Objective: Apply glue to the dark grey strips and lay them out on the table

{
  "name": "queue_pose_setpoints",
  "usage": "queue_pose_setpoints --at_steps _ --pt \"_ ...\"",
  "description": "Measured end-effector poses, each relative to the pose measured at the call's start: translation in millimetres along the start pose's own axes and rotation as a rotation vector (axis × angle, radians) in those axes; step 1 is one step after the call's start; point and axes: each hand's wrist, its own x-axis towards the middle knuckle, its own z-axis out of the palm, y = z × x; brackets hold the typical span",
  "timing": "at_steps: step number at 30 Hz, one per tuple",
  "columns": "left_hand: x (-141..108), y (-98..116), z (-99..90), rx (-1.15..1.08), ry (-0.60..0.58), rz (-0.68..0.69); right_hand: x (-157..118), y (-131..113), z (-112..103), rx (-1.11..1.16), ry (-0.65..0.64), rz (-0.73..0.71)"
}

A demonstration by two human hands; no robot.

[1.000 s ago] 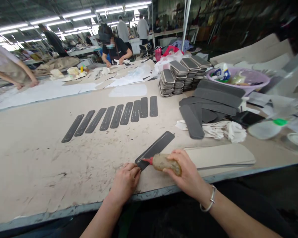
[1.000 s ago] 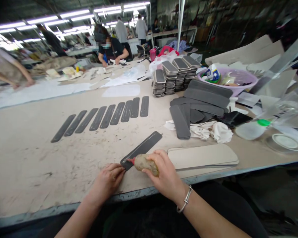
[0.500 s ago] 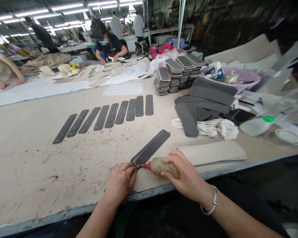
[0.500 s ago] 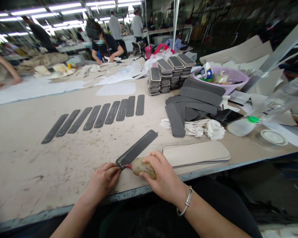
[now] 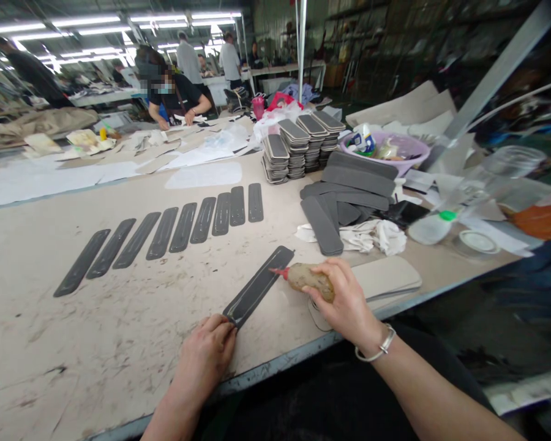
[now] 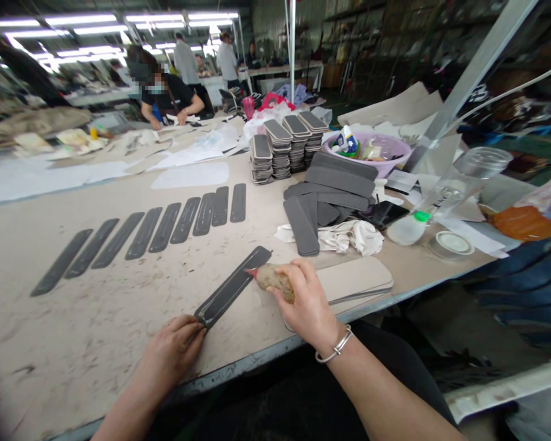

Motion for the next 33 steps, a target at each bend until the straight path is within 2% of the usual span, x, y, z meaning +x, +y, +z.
queue_pose_setpoints --at_steps 4,6,16,18,23,29,33 --pt "-0.2 2.3 -0.5 0.01 -0.028 -0.019 -8.1 -19.6 12.8 0.159 -0.178 -0.029" --pt "0.2 4.0 -0.7 0.017 -0.022 -0.03 -9.4 -22.0 15.7 0.16 -0.216 -0.029" --pt "2.6 7.0 1.4 0.043 -0.033 -0.058 10.5 20.7 3.5 -0.116 0.098 -0.002" --pt "2.2 6.5 2.2 0.054 -0.035 -0.064 12.3 20.8 4.2 -0.094 0.103 0.009" --pt "0.6 5.1 5.6 0.051 -0.045 -0.075 14.7 14.8 2.1 -0.025 0.019 0.019" --pt "1.1 6.5 3.7 0.041 -0.038 -0.068 24.5 29.1 -4.0 -0.138 0.175 0.043" --pt "2.9 6.9 2.4 0.041 -0.038 -0.07 29.6 35.1 1.4 -0.128 0.174 0.048"
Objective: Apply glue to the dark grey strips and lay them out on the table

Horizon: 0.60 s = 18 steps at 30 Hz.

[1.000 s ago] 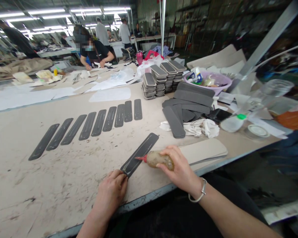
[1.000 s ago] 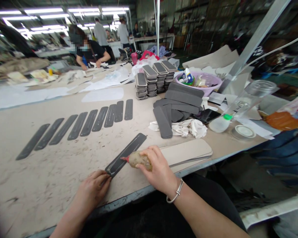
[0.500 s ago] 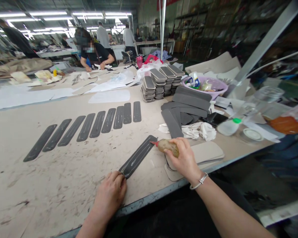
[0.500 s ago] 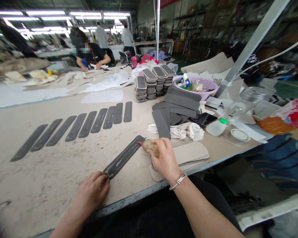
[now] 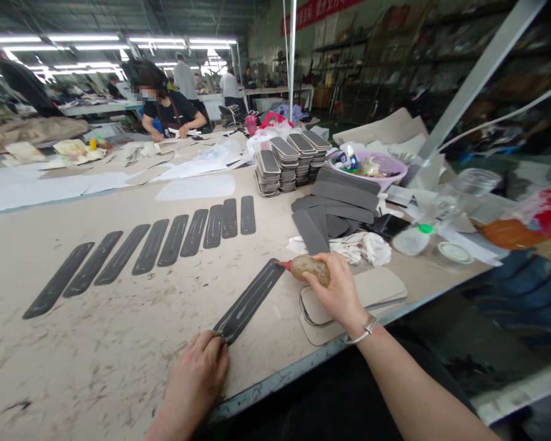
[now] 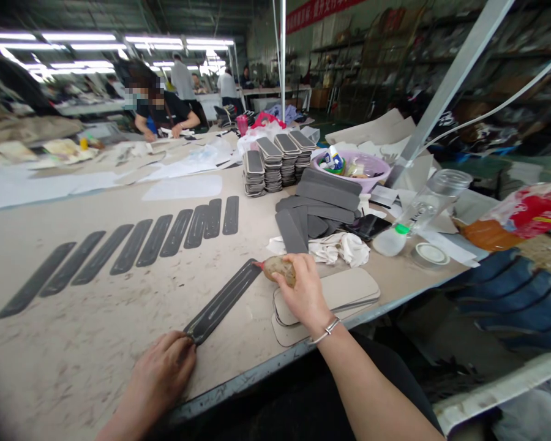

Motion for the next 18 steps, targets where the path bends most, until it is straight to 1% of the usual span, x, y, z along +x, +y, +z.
queue_pose_setpoints --at_steps 3,6,9,13,16,18 --pt "-0.3 -2.1 2.2 0.004 0.018 0.019 0.1 -2.0 4.9 0.028 -0.022 0.011" --pt "-1.4 -4.6 5.4 0.012 0.056 0.027 -0.2 -3.8 4.4 0.034 -0.018 0.024" --pt "-1.7 -5.5 6.5 0.012 0.052 0.031 -1.5 -4.1 -1.8 0.031 -0.012 0.028" --pt "-1.3 -2.8 3.2 0.028 0.023 0.013 -7.5 -5.8 -12.5 0.031 -0.036 0.043" --pt "-1.1 0.1 -0.3 0.041 0.009 -0.011 -14.3 -11.1 -18.6 0.049 -0.067 0.055" --pt "-0.4 0.7 -1.5 0.026 0.0 -0.004 -18.0 -16.9 -20.3 0.07 -0.102 0.063"
